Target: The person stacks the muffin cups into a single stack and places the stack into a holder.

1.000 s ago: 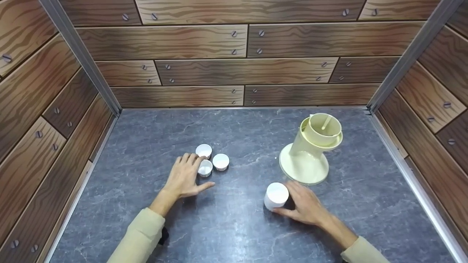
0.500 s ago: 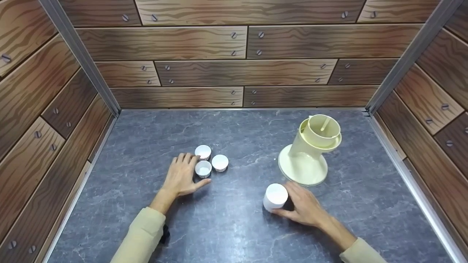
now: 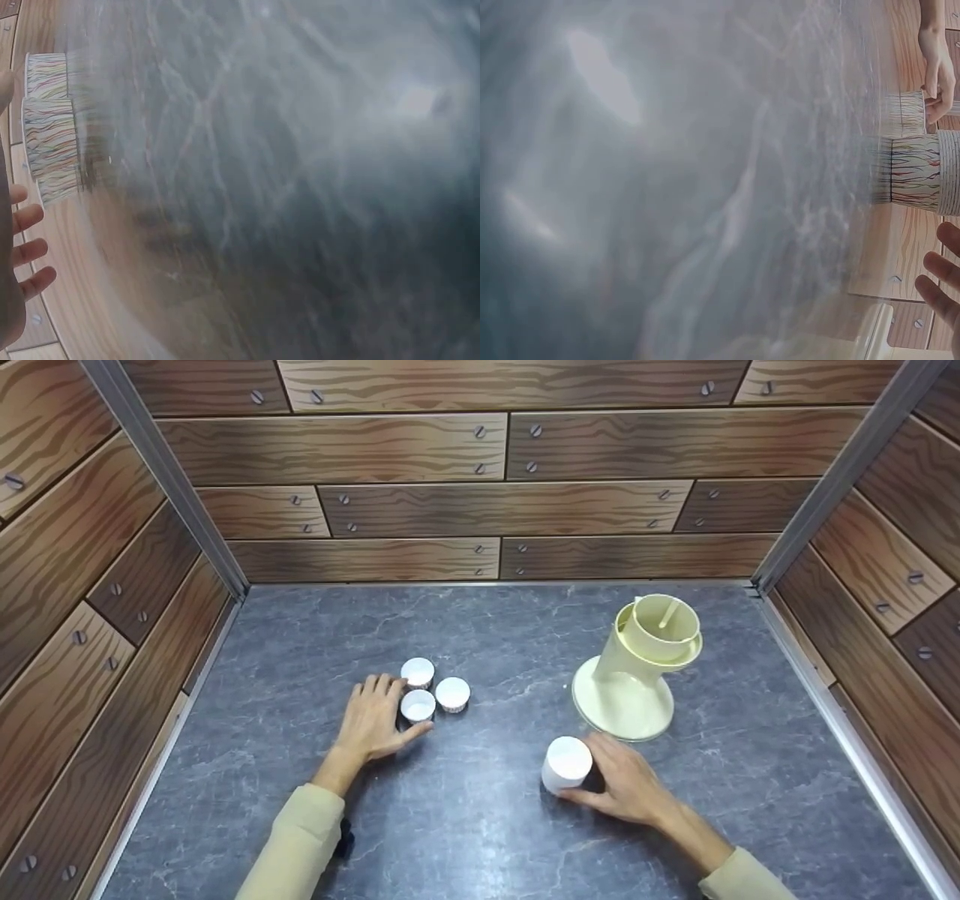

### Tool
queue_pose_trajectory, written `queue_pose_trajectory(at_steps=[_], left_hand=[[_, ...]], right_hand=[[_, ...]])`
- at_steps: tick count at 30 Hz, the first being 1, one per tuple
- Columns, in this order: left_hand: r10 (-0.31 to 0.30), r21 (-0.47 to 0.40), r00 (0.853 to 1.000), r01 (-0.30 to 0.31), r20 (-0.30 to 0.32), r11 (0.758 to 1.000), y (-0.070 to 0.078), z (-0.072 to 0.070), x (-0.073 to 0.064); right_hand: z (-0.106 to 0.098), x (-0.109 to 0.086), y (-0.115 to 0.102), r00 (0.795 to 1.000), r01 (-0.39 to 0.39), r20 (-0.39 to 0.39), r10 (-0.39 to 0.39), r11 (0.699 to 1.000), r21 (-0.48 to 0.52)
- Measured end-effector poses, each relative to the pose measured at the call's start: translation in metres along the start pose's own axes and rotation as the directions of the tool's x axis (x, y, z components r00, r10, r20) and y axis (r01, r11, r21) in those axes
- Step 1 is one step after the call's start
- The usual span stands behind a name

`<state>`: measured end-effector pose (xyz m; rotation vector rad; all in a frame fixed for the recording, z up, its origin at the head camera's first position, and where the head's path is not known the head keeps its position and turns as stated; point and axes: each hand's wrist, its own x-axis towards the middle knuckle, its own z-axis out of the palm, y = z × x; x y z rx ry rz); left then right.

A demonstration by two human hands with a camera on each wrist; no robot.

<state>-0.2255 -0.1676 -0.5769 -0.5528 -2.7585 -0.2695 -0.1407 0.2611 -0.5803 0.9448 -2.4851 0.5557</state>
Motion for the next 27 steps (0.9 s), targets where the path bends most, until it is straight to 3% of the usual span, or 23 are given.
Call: queue_pose_trajectory(at_steps=[14, 27], left_hand=[[-0.048, 0.026, 0.999, 0.047, 0.019, 0.999, 0.0029, 0.0065, 0.0001], [-0.060, 0.029, 0.998, 0.060, -0.011, 0.998, 0.0044, 0.0090, 0.0013]], right_hand=[[0.0002, -0.0014, -0.0014, 0.999, -0.038, 0.024, 0.037, 0.999, 0.004], [0.0002, -0.0015, -0.0009, 0.999, -0.043, 0.030, 0.042, 0.999, 0.015]])
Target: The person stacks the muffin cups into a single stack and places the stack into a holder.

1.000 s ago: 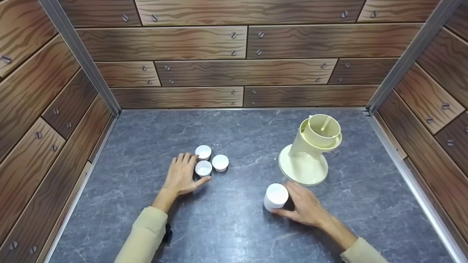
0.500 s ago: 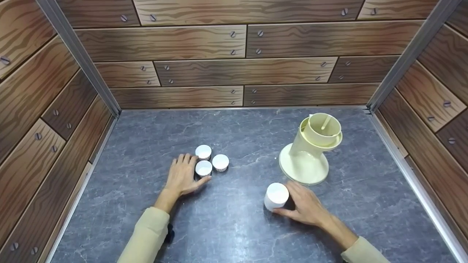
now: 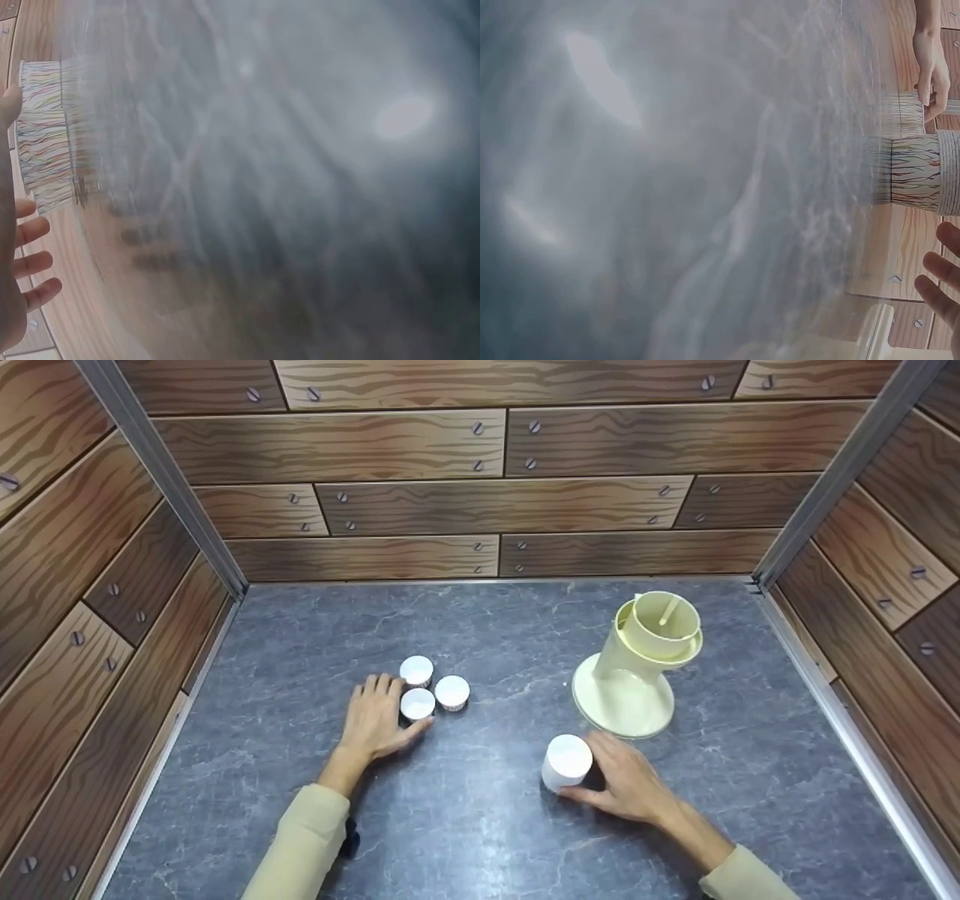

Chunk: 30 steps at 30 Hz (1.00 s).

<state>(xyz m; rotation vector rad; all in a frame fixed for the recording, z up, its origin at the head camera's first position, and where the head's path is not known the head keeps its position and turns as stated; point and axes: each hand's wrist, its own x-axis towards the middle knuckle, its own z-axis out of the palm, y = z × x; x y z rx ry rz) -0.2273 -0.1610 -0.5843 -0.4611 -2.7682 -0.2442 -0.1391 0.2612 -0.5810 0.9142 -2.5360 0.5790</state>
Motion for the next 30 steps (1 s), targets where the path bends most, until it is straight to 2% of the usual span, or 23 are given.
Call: queue_pose_trajectory(at_steps=[22, 30], left_hand=[[0.023, 0.040, 0.999, -0.021, -0.030, 0.999, 0.0012, -0.0013, -0.0011], [0.031, 0.037, 0.999, -0.030, -0.020, 0.999, 0.0003, -0.0010, -0.0007]], right_hand=[[-0.0005, 0.0011, 0.0014, 1.000, 0.019, -0.009, -0.019, 1.000, 0.004], [-0.0010, 0.0007, 0.0015, 1.000, 0.011, -0.004, -0.011, 1.000, 0.004]])
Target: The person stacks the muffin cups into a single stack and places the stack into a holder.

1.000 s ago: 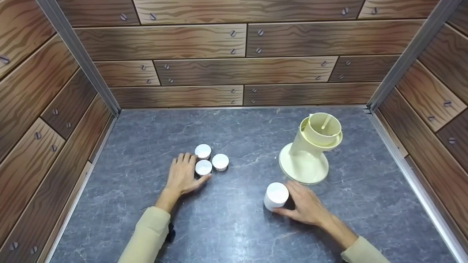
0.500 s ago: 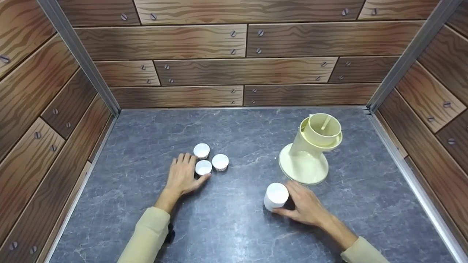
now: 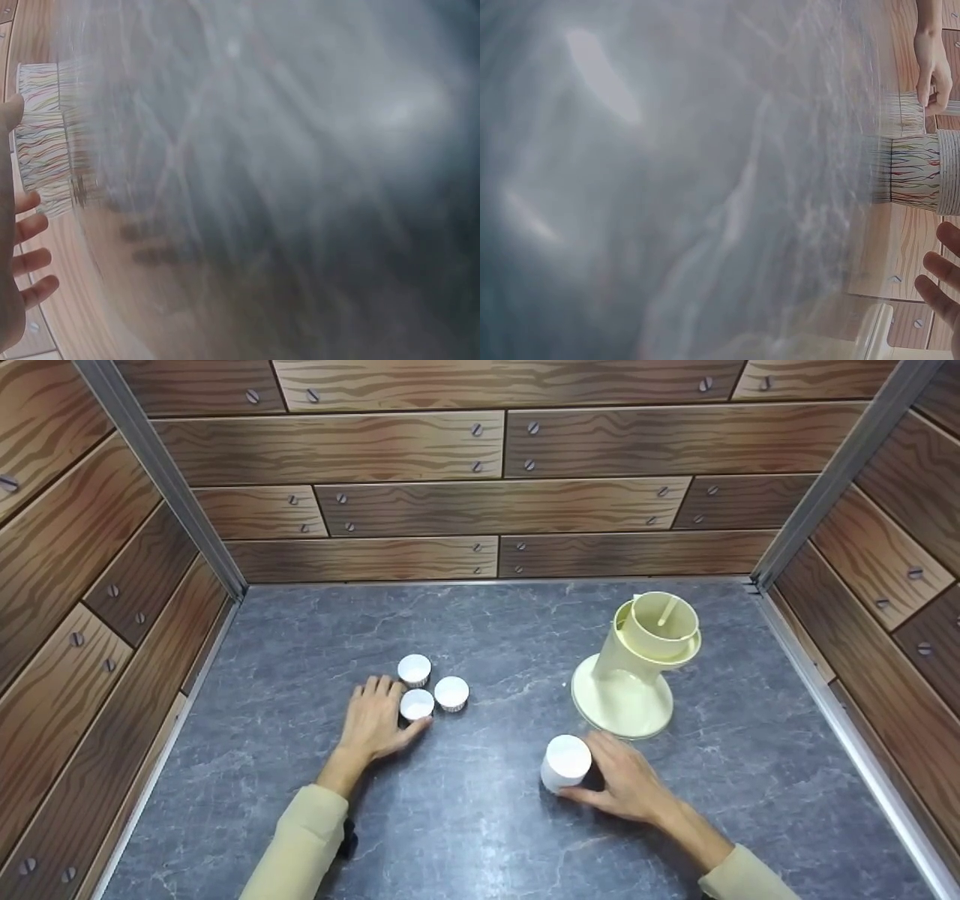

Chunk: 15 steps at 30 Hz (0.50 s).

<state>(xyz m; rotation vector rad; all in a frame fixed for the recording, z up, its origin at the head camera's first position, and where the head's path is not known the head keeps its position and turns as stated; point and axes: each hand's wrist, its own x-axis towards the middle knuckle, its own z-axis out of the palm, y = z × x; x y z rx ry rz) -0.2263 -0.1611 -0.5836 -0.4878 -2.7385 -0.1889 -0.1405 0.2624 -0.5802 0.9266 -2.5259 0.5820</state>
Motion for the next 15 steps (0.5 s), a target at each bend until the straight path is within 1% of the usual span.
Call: queue_pose_trajectory(at_steps=[8, 15], left_hand=[[0.004, 0.014, 1.000, -0.004, 0.018, 1.000, 0.0001, -0.0018, -0.0016], [0.009, 0.006, 1.000, -0.009, 0.013, 1.000, -0.0004, -0.0034, -0.0025]], right_hand=[[0.0005, 0.0001, -0.0012, 1.000, 0.003, -0.005, -0.003, 1.000, -0.001], [0.0001, -0.0004, -0.0020, 1.000, -0.009, 0.002, 0.009, 1.000, -0.009]])
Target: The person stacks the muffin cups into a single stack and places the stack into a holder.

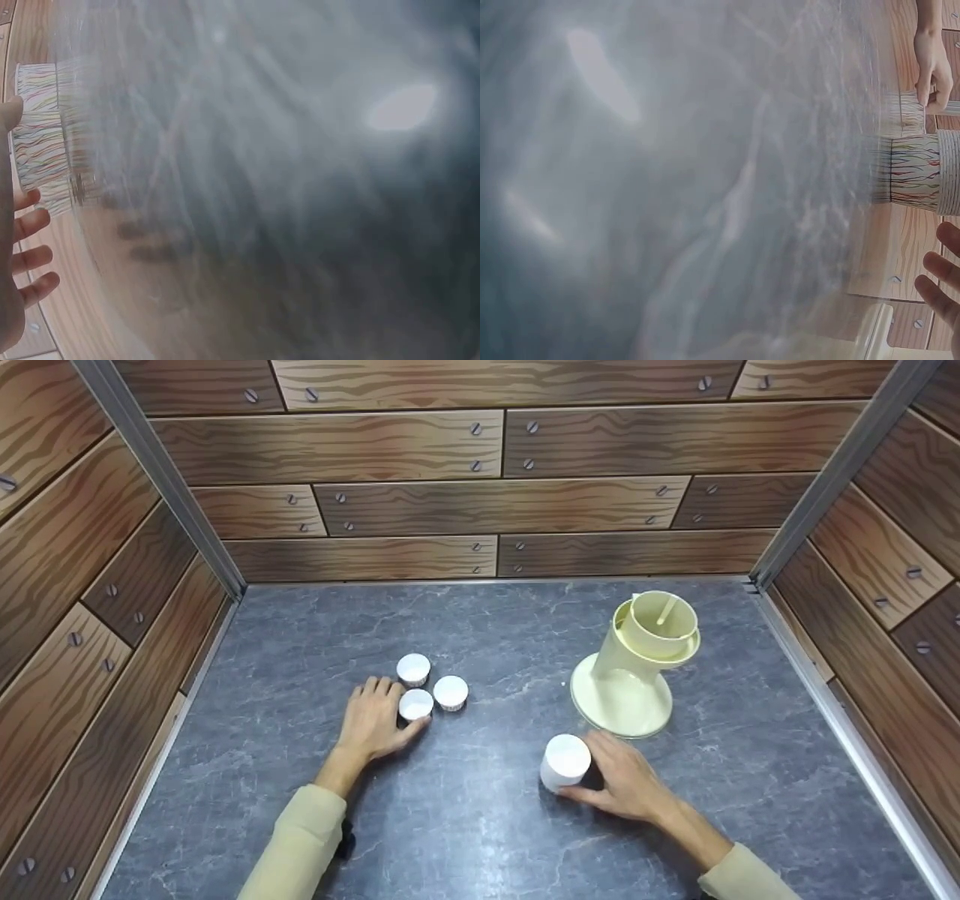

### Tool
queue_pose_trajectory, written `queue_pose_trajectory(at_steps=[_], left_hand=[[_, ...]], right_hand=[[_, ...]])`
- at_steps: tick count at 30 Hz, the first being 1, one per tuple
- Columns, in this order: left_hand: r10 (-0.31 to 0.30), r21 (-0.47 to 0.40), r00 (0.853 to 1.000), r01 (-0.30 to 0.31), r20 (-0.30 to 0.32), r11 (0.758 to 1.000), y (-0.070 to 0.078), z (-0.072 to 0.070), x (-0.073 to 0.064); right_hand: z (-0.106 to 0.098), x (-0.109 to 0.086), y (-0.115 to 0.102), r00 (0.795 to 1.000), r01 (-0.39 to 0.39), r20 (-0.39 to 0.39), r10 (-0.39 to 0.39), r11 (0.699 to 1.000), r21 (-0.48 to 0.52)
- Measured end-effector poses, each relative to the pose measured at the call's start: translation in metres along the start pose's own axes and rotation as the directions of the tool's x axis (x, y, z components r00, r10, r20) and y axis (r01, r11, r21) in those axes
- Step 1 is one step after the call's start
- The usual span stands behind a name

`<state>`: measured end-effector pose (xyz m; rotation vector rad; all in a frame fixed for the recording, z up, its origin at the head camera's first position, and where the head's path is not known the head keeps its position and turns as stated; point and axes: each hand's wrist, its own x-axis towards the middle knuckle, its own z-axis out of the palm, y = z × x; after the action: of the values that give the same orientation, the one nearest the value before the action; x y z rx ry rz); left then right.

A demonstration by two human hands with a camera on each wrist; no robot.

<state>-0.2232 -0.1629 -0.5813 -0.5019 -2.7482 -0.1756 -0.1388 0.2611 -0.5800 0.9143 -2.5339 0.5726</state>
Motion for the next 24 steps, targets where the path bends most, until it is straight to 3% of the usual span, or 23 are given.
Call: queue_pose_trajectory(at_steps=[12, 24], left_hand=[[0.009, -0.013, 1.000, -0.009, -0.004, 1.000, -0.003, -0.006, -0.005], [0.044, 0.032, 0.999, -0.044, -0.020, 0.999, 0.001, -0.014, -0.011]], right_hand=[[-0.001, 0.001, 0.000, 1.000, 0.009, -0.003, -0.009, 1.000, -0.003], [0.000, 0.001, 0.000, 1.000, -0.003, 0.004, 0.003, 1.000, 0.010]])
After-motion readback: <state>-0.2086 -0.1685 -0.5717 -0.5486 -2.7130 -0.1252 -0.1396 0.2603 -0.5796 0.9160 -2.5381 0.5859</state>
